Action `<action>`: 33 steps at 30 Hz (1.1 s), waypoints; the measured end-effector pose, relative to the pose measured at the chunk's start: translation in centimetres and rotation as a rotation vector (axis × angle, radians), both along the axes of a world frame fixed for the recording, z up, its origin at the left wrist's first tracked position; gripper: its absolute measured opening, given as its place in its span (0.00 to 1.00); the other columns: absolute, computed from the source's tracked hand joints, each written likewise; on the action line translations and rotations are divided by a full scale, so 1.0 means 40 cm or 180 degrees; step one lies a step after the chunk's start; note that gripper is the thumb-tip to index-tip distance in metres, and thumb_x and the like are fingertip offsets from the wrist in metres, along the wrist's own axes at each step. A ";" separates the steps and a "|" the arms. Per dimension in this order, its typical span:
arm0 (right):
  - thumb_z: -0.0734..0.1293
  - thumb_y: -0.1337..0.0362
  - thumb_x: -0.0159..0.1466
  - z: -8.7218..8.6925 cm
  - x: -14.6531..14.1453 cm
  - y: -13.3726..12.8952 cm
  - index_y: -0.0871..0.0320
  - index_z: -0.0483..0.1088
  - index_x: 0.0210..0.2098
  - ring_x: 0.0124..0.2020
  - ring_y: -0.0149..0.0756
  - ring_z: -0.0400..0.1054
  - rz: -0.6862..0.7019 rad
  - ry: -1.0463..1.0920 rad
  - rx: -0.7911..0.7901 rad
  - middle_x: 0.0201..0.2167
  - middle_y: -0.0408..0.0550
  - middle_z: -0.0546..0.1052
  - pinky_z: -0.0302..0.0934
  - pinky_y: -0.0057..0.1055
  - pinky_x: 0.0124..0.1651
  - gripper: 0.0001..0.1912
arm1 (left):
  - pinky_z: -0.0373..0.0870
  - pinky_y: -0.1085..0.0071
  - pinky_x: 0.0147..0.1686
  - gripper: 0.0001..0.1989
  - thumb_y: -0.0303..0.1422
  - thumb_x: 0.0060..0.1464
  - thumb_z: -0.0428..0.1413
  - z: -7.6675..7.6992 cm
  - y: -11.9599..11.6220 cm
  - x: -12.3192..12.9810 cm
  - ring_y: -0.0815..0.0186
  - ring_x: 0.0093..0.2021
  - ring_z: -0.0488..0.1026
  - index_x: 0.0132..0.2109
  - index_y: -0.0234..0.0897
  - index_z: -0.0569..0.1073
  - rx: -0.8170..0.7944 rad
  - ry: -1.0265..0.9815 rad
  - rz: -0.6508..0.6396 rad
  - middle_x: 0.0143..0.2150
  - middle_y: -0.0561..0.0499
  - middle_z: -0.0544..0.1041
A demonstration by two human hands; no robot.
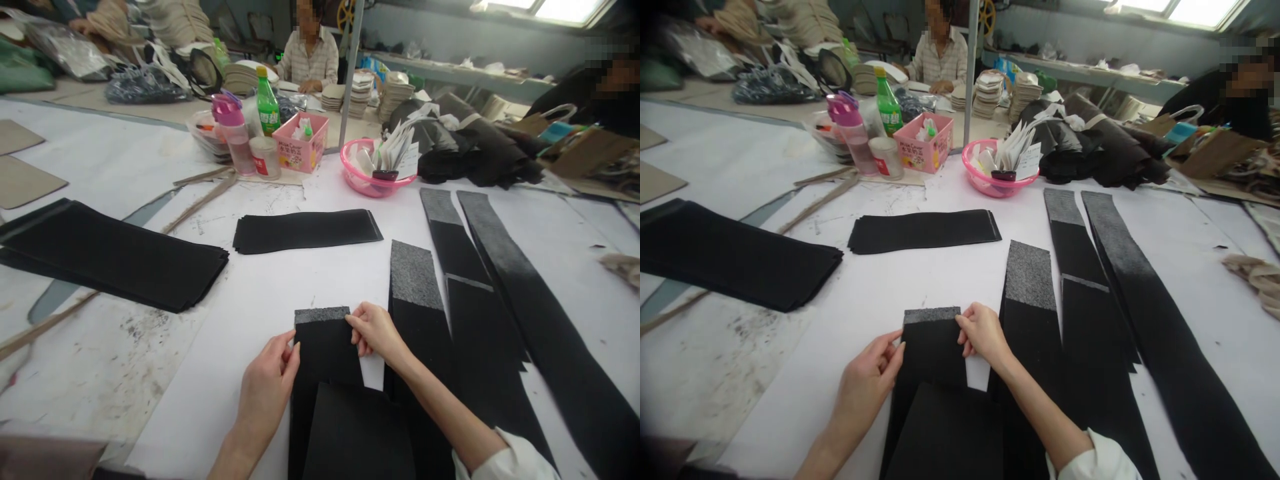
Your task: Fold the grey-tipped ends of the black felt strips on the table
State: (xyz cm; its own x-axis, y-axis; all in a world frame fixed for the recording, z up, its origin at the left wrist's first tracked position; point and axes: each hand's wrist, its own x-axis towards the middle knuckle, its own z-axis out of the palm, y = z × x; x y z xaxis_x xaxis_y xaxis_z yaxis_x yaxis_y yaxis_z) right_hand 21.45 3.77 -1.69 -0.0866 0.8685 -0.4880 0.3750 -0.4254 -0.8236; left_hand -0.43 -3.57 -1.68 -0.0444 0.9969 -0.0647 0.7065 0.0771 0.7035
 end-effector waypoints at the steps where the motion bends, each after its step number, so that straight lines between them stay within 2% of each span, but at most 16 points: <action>1: 0.61 0.64 0.63 0.000 -0.001 0.000 0.58 0.60 0.30 0.09 0.29 0.64 -0.0007 0.0006 0.0006 0.14 0.39 0.73 0.51 0.18 0.09 0.07 | 0.68 0.72 0.29 0.14 0.39 0.62 0.46 0.002 -0.001 0.001 0.67 0.28 0.72 0.50 0.38 0.69 -0.0022 0.0011 -0.0014 0.32 0.53 0.74; 7: 0.62 0.63 0.63 -0.013 0.002 0.000 0.58 0.60 0.30 0.09 0.29 0.64 -0.0002 0.0052 0.0064 0.14 0.39 0.73 0.51 0.17 0.09 0.07 | 0.66 0.72 0.30 0.13 0.37 0.61 0.47 -0.001 0.004 0.003 0.68 0.26 0.69 0.48 0.38 0.69 0.0043 0.0267 -0.0103 0.28 0.55 0.70; 12: 0.62 0.63 0.63 -0.011 0.002 0.001 0.57 0.59 0.29 0.09 0.29 0.64 0.0004 0.0060 0.0018 0.14 0.39 0.73 0.50 0.17 0.09 0.08 | 0.65 0.72 0.29 0.10 0.36 0.61 0.47 -0.003 0.005 0.005 0.68 0.26 0.69 0.46 0.39 0.68 0.0180 0.0571 -0.0234 0.28 0.56 0.70; 20: 0.62 0.65 0.63 -0.004 0.003 0.002 0.58 0.60 0.29 0.09 0.28 0.64 -0.0003 0.0046 -0.0012 0.13 0.39 0.73 0.51 0.16 0.09 0.07 | 0.64 0.72 0.29 0.10 0.35 0.63 0.45 0.008 0.007 0.020 0.67 0.30 0.74 0.45 0.37 0.68 0.0558 0.1332 -0.0366 0.38 0.50 0.76; 25: 0.61 0.67 0.63 0.001 0.004 0.002 0.57 0.59 0.29 0.09 0.28 0.65 -0.0001 0.0017 -0.0033 0.13 0.38 0.72 0.51 0.16 0.08 0.06 | 0.53 0.70 0.24 0.15 0.38 0.64 0.45 0.009 0.033 0.023 0.68 0.24 0.68 0.32 0.39 0.68 0.0872 0.2160 -0.0343 0.29 0.53 0.73; 33: 0.61 0.69 0.63 -0.002 0.004 0.002 0.57 0.59 0.29 0.09 0.28 0.65 0.0020 0.0037 -0.0031 0.13 0.38 0.72 0.51 0.16 0.08 0.06 | 0.58 0.69 0.31 0.14 0.37 0.64 0.45 0.013 0.060 0.021 0.66 0.31 0.67 0.32 0.38 0.67 0.0935 0.2157 -0.0401 0.30 0.52 0.70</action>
